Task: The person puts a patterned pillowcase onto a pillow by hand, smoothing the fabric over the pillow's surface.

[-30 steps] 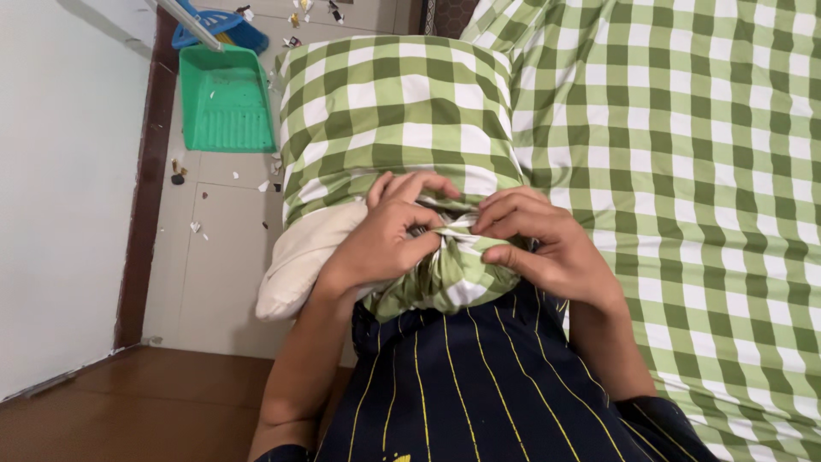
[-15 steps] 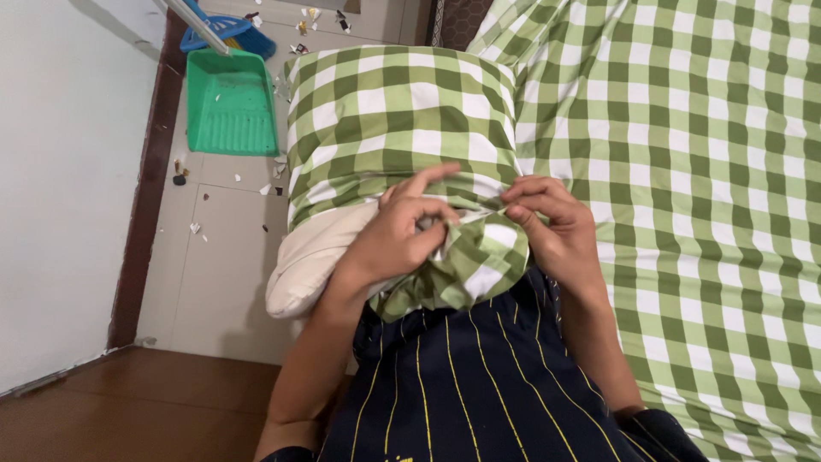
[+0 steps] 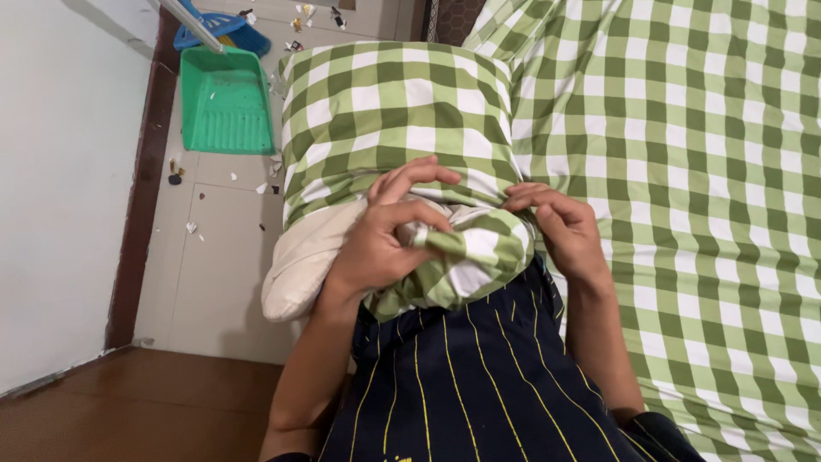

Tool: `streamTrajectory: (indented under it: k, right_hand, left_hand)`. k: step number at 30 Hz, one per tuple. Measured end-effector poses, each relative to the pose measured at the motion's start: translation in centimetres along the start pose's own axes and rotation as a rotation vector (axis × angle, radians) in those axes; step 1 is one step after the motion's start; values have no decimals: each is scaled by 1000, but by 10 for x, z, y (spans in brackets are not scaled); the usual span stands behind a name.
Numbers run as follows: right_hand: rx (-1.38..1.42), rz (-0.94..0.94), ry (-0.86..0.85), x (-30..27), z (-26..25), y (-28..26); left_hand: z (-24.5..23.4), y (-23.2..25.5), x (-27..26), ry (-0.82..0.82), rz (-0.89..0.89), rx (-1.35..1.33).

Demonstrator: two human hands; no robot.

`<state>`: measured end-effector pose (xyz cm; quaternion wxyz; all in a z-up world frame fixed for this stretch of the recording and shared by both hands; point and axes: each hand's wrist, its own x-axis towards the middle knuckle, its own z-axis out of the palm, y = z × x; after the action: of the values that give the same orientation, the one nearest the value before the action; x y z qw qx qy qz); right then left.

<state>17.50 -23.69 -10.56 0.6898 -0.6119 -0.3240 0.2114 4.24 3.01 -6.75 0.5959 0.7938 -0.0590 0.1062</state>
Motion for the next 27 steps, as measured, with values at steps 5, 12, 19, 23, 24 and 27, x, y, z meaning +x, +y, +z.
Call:
streamTrajectory:
  k: [5,12,19,23,24,27]
  right_hand:
    - [-271,74,-165,-3,-7,-29]
    - [-393,104,-302,-4,-9,-54]
    - [-387,20,-221,-7,-6,-50]
    - [-384,25,-112,-3,3,-48]
    - [-411,5,-65,-3,8,-48]
    - [-419,-46,-61,-5,10,-56]
  left_hand:
    - [-4,7,0,-164,328,-5]
    - [-24,64,-17,-315,119,97]
    - [-3,68,0,-156,57,304]
    - [3,65,5,-235,-15,359]
    - [4,65,4,-221,33,399]
    - [7,65,4,-238,-36,405]
